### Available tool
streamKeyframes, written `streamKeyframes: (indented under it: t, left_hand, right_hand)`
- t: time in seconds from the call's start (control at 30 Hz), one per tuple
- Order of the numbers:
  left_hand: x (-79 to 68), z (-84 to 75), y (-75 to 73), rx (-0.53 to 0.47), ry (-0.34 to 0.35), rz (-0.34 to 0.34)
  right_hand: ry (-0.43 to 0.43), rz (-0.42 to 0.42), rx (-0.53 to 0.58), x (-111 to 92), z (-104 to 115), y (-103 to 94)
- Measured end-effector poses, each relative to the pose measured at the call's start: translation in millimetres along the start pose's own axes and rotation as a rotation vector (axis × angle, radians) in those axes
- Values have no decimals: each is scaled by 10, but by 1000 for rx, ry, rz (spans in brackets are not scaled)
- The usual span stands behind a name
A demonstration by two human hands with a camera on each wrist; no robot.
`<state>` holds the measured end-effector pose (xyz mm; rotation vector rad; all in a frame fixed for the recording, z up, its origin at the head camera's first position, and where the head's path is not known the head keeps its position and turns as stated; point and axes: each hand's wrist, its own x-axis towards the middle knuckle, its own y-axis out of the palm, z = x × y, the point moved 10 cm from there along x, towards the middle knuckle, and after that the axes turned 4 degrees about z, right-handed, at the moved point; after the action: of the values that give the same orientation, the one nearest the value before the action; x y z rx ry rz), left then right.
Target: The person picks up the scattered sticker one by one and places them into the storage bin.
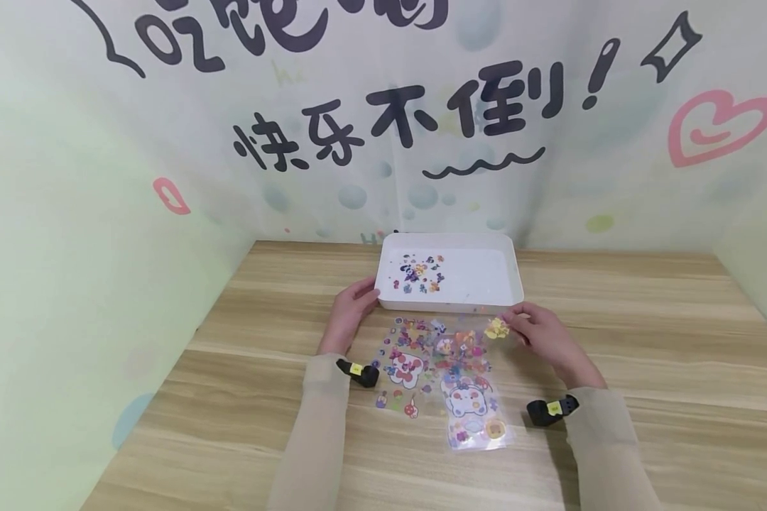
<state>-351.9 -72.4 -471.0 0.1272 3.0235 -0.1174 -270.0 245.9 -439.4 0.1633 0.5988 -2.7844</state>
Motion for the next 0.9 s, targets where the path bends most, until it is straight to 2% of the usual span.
streamKeyframes:
  t: [0.3, 0.53, 0.73, 0.9]
  left_hand:
    - [-32, -26, 12, 8, -16, 7]
    - [-36, -55, 16, -21, -7, 18]
    - [-180, -248, 44, -17, -12, 37]
    - [-169, -242, 43, -29, -4, 39]
  right_hand:
    - [-6, -52, 33, -31, -21, -65]
    - [-1, -152, 86, -56, -11, -167]
    - [0, -205, 146, -60, -20, -219]
    - [33, -235, 158, -59, -65, -250]
